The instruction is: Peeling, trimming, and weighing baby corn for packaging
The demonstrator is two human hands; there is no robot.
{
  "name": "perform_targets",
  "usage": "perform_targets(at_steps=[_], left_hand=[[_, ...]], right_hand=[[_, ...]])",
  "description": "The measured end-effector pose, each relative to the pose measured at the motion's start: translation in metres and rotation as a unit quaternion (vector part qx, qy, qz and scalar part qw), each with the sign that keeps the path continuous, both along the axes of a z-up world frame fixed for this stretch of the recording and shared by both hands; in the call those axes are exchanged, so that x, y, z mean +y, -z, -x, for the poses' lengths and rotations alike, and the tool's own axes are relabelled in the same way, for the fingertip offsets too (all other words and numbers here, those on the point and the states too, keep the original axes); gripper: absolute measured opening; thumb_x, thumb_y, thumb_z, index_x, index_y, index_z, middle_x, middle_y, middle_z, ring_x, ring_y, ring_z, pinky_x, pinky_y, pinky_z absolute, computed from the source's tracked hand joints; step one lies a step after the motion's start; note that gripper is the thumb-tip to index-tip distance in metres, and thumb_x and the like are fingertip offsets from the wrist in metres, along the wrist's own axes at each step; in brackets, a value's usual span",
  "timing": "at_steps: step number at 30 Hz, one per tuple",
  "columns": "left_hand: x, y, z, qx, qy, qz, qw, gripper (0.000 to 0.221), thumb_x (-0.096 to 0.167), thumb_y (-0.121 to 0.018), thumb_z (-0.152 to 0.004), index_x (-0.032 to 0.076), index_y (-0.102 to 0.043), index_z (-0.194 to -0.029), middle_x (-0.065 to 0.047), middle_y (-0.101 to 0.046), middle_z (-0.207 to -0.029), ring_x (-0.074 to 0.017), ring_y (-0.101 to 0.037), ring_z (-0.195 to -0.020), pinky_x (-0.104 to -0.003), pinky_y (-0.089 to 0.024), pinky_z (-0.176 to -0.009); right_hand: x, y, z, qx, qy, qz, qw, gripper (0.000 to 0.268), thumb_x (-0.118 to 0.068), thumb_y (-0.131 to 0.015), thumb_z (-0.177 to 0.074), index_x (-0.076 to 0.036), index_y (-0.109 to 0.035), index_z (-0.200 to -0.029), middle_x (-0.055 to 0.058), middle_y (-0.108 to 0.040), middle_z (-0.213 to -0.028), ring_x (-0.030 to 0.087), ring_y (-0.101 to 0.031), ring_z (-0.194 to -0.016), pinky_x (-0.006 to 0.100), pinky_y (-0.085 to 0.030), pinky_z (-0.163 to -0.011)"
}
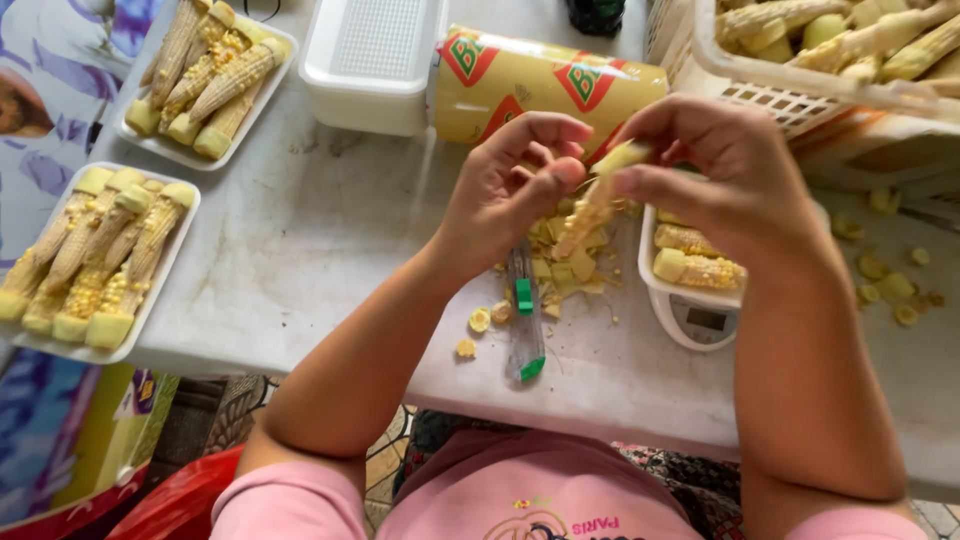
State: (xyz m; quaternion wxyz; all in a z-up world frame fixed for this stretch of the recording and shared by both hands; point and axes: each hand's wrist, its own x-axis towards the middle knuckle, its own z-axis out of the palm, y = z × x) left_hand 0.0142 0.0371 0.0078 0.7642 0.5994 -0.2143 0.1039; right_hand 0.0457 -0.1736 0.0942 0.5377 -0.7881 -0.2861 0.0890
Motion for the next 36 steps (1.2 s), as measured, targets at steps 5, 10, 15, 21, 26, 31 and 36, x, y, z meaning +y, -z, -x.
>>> perform_targets(at_steps=[5, 10, 15, 21, 26, 31, 36], left_hand=[[-0.004, 0.002, 0.004, 0.005, -0.022, -0.114, 0.993, 0.046, 0.036, -0.083, -0.089, 0.026, -0.061, -0.128, 0.005, -0.060, -0.111, -0.0044, -0.059, -0.083, -0.018, -0.048, -0.071], [-0.005, 0.017, -0.005, 0.053, 0.063, 0.113, 0.990, 0.040, 0.008, -0.079, -0.095, 0.004, -0.062, -0.131, 0.002, -0.063, -0.097, -0.0050, -0.060, -0.080, -0.020, -0.053, -0.076], [-0.004, 0.015, -0.006, 0.065, 0.095, 0.163, 0.980, 0.037, 0.013, -0.084, -0.089, 0.010, -0.060, -0.117, 0.006, -0.055, -0.095, -0.0017, -0.051, -0.081, -0.017, -0.045, -0.074], [-0.015, 0.030, -0.011, 0.038, 0.069, 0.143, 0.987, 0.048, 0.011, -0.088, -0.088, 0.010, -0.060, -0.127, -0.001, -0.069, -0.111, -0.0068, -0.065, -0.092, -0.024, -0.059, -0.082], [-0.007, 0.027, -0.010, 0.060, 0.046, 0.129, 0.989, 0.044, 0.015, -0.085, -0.091, 0.006, -0.064, -0.129, -0.002, -0.072, -0.111, -0.0062, -0.070, -0.089, -0.024, -0.063, -0.079], [0.006, 0.016, -0.006, 0.068, 0.091, 0.140, 0.984, 0.045, 0.024, -0.077, -0.102, 0.005, -0.062, -0.140, -0.007, -0.063, -0.148, -0.0172, -0.069, -0.119, -0.033, -0.062, -0.099], [0.008, 0.017, -0.008, 0.085, 0.064, 0.153, 0.982, 0.040, 0.027, -0.081, -0.098, 0.010, -0.065, -0.131, -0.003, -0.068, -0.137, -0.0151, -0.069, -0.114, -0.026, -0.056, -0.088]], right_hand=[[0.012, 0.027, 0.003, -0.011, 0.032, 0.030, 0.999, 0.017, -0.012, -0.081, -0.093, -0.008, -0.070, -0.106, -0.005, -0.062, -0.084, 0.000, -0.050, -0.076, 0.016, -0.040, -0.068], [0.012, 0.039, 0.000, 0.110, 0.018, -0.155, 0.982, 0.054, -0.047, -0.051, -0.103, -0.002, -0.059, -0.132, 0.010, -0.069, -0.098, 0.011, -0.063, -0.080, 0.020, -0.053, -0.068], [0.017, 0.058, 0.003, 0.060, 0.008, -0.123, 0.991, 0.043, -0.036, -0.061, -0.101, -0.001, -0.063, -0.127, 0.004, -0.066, -0.100, 0.006, -0.057, -0.084, 0.019, -0.048, -0.073], [0.026, 0.083, 0.002, -0.114, 0.110, -0.101, 0.982, 0.008, -0.008, -0.076, -0.104, -0.004, -0.072, -0.098, 0.002, -0.061, -0.077, 0.007, -0.050, -0.071, 0.021, -0.044, -0.064], [0.025, 0.079, 0.001, -0.179, 0.133, -0.115, 0.968, 0.024, -0.022, -0.067, -0.112, -0.002, -0.069, -0.098, 0.005, -0.058, -0.070, 0.013, -0.049, -0.064, 0.026, -0.045, -0.062], [0.013, 0.072, -0.007, -0.115, 0.147, -0.104, 0.977, 0.013, 0.005, -0.057, -0.114, -0.003, -0.057, -0.104, 0.006, -0.058, -0.086, 0.012, -0.053, -0.076, 0.025, -0.045, -0.070], [0.017, 0.054, 0.002, -0.075, 0.139, -0.048, 0.986, 0.035, 0.001, -0.060, -0.102, -0.008, -0.053, -0.135, 0.006, -0.064, -0.114, 0.007, -0.051, -0.087, 0.018, -0.040, -0.064]])
